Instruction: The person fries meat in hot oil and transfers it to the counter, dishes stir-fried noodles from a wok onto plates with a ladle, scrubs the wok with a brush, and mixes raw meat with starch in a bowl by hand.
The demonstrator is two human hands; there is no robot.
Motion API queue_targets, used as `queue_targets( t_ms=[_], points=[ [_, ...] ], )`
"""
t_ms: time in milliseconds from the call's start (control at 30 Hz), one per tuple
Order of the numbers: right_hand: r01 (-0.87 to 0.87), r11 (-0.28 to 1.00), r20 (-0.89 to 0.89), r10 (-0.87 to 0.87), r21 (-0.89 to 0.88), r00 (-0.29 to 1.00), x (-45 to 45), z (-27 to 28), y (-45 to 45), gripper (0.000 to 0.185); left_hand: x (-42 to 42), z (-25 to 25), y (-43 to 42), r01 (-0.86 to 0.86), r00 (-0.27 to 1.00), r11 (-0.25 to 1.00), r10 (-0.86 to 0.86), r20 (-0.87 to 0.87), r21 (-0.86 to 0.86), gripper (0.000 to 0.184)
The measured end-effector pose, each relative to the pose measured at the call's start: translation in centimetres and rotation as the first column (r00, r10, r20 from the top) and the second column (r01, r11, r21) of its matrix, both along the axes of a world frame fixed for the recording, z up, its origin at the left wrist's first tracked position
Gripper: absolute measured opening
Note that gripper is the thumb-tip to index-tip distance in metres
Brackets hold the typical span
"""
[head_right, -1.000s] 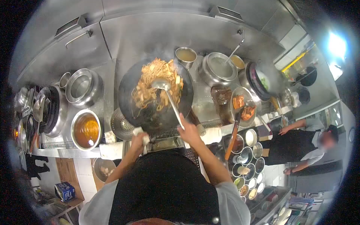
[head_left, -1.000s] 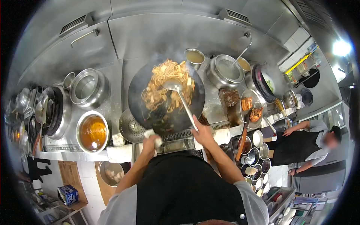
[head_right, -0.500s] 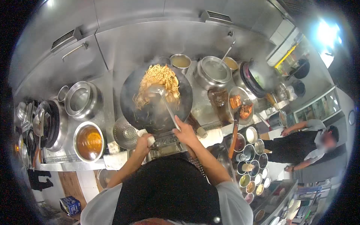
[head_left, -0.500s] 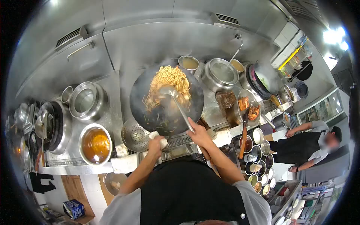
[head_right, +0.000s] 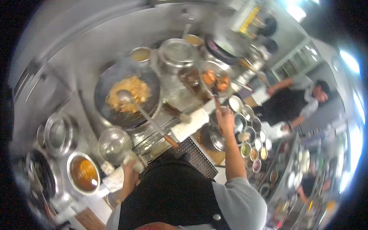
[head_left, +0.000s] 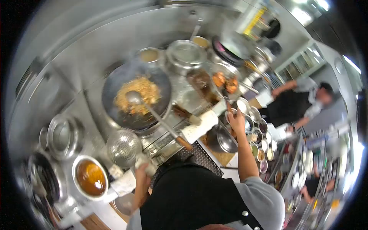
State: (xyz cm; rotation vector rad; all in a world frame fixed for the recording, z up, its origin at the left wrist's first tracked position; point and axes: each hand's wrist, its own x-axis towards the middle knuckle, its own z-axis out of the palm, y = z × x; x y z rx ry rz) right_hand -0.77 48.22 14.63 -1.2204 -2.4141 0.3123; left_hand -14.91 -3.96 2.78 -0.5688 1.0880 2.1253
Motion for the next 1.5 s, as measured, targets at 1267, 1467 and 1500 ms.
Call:
queue_targets(
  t_ms=[1267,1467,1500],
  points=[
    [0.132,0.503,-0.520,-0.836,-0.854,-0.174,83.7,7.0,-54.8,0.027,31.0,-14.7,9.3,-0.059,-0.666,-0.349,-0.684,0.298,-0.935,0.054],
    [0.388,0.402,-0.525,-0.799,-0.829,-0.293,95.1,5.9,-58.6,0.018,32.7,-16.1,14.6,-0.005,-0.628,-0.356,-0.726,0.280,-0.934,0.051],
    [0.418,0.407,-0.552,-0.767,-0.812,-0.326,96.5,6.2,-58.8,0.015,33.3,-15.8,16.3,0.087,-0.578,-0.334,-0.784,0.225,-0.939,0.051]
  ],
)
